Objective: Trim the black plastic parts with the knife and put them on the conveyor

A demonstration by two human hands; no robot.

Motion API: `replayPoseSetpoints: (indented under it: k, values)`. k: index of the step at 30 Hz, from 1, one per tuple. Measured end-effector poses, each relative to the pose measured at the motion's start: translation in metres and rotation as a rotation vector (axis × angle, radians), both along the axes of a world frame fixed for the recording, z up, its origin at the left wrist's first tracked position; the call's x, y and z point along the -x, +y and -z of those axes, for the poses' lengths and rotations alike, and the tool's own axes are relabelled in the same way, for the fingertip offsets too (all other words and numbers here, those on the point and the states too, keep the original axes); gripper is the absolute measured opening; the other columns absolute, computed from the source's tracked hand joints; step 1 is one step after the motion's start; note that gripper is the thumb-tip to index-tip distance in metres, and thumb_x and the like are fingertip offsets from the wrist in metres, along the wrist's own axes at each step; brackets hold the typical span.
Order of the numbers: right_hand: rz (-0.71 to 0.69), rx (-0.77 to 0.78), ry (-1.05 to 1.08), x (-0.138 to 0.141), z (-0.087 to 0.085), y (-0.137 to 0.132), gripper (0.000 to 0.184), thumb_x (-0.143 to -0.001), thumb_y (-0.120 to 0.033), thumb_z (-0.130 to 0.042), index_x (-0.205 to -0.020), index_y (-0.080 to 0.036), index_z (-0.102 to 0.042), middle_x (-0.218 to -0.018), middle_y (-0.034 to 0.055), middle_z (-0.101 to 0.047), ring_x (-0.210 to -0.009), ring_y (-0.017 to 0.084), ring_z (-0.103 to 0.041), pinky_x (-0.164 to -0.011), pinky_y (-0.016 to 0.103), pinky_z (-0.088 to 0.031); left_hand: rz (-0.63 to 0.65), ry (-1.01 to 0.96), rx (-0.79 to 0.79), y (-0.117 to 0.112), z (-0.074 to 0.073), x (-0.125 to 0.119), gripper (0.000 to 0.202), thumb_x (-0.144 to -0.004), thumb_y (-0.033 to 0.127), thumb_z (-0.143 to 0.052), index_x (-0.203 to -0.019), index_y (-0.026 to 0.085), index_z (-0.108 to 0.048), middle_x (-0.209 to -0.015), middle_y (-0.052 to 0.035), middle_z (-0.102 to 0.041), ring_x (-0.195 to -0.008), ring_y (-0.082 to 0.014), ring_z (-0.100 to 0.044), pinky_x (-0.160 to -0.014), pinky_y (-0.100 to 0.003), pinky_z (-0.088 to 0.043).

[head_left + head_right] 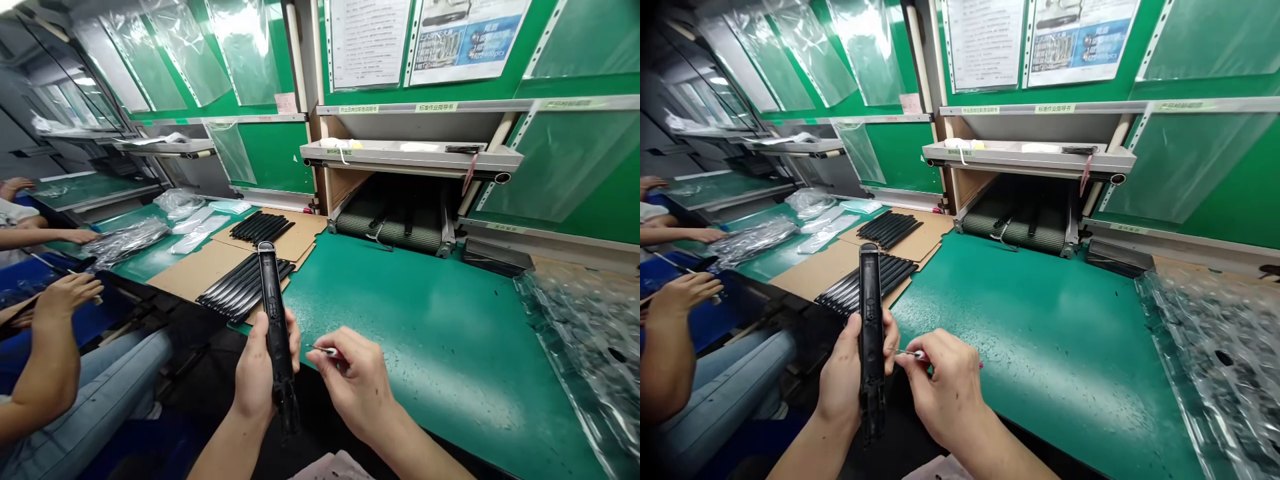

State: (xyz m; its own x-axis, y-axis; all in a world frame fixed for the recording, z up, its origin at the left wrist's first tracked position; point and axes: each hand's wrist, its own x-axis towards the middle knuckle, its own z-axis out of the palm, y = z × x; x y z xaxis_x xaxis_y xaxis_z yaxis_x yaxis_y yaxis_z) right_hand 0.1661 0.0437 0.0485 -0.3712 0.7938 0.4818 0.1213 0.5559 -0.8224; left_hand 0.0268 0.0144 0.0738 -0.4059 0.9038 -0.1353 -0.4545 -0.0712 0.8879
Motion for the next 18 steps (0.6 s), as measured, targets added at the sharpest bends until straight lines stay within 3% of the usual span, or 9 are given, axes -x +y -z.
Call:
replayPoseSetpoints:
  k: [4,11,14,18]
  values:
    - [-0.035,-0.059,0.056,0.006,-0.007,-0.001,0.011,-0.090,-0.024,-0.063,-0.081,-0.020,-0.068,-0.070,-0.0013,-0.065,-0.060,0.011,-0.053,-0.058,0.025,-0.036,0.019,-0.133,0.026,0.001,0.004,-0.007,0.040,-0.084,0.059,-0.060,-0.087,0.019,-0.060,-0.061,0.0023,-0.052,-0.052,-0.0111,-0.044,-0.049,-0.021,-0.043]
    - [0.016,0.011,0.083,0.015,-0.007,0.002,0.009,-0.088,-0.022,-0.062,-0.082,-0.021,-0.069,-0.070,-0.0008,-0.066,-0.062,0.013,-0.057,-0.059,0.026,-0.038,0.049,-0.247,0.078,-0.004,0.005,-0.011,0.045,-0.066,0.055,-0.080,-0.086,0.017,-0.066,-0.064,0.0019,-0.058,-0.055,-0.0137,-0.054,-0.052,-0.025,-0.048]
    - [0.049,-0.014,0.075,0.016,-0.007,0.005,0.009,-0.088,-0.022,-0.061,-0.085,-0.021,-0.069,-0.070,-0.0011,-0.066,-0.062,0.013,-0.057,-0.058,0.026,-0.038,0.052,-0.180,0.085,-0.005,0.010,-0.012,0.048,-0.065,0.059,-0.079,-0.085,0.017,-0.068,-0.071,-0.0015,-0.063,-0.072,-0.0220,-0.064,-0.062,-0.030,-0.055]
    - [0.185,-0.166,0.040,0.024,-0.003,0.003,0.015,-0.088,-0.017,-0.053,-0.080,-0.022,-0.064,-0.067,-0.0019,-0.063,-0.057,0.013,-0.054,-0.056,0.028,-0.034,-0.012,0.075,0.059,-0.009,0.023,-0.014,0.045,-0.069,0.061,-0.076,-0.086,0.019,-0.071,-0.076,-0.0034,-0.068,-0.090,-0.0274,-0.066,-0.072,-0.032,-0.057]
